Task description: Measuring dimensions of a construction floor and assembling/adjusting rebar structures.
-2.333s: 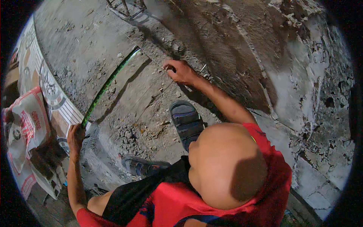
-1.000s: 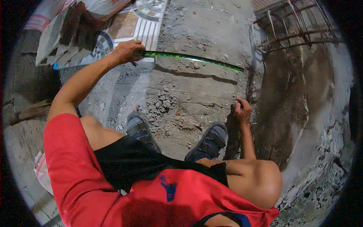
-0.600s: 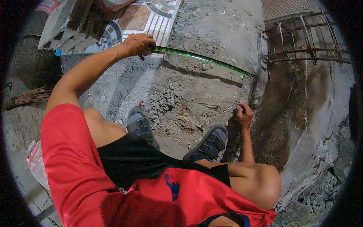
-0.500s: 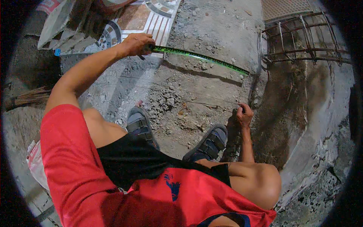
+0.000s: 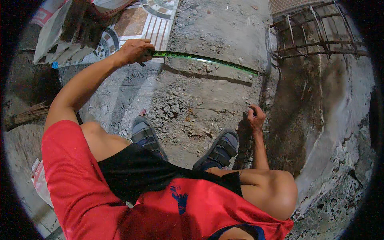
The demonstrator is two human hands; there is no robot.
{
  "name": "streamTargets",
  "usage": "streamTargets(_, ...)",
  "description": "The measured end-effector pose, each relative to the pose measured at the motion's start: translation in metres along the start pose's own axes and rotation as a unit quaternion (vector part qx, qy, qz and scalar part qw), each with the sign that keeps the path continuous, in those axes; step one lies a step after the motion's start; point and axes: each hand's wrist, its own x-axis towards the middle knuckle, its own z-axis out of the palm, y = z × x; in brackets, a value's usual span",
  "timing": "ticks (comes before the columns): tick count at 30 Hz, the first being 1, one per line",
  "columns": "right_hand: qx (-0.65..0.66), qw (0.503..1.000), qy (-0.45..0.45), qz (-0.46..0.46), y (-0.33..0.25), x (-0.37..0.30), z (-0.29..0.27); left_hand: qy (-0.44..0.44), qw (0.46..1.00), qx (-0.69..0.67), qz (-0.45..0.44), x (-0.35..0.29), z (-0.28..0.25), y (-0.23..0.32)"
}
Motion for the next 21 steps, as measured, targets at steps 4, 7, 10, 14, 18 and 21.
streamTargets(4, 0.007, 1.000, 0.011, -0.003, 0.005, -0.002, 0.003, -0.004, 1.000, -0.019, -0.003, 0.002, 0.000, -0.002)
streamTargets(7, -0.012, 1.000, 0.006, 0.027, 0.030, -0.014, -0.009, -0.065, 0.997, 0.029, -0.034, 0.040, 0.002, 0.014)
streamTargets(10, -0.004, 1.000, 0.007, 0.003, 0.017, -0.008, -0.007, -0.035, 0.997, 0.046, -0.041, 0.026, 0.009, 0.012)
streamTargets(14, 0.052, 0.998, 0.018, -0.023, 0.002, 0.008, 0.003, 0.025, 0.999, 0.021, -0.022, 0.007, -0.005, 0.013)
streamTargets(18, 0.050, 0.995, 0.069, -0.047, 0.027, -0.009, -0.002, -0.019, 0.999, 0.025, -0.010, 0.030, 0.000, 0.034)
streamTargets(21, 0.007, 0.998, 0.044, -0.052, 0.033, -0.015, 0.002, -0.039, 0.998, -0.039, -0.036, 0.037, -0.004, 0.049)
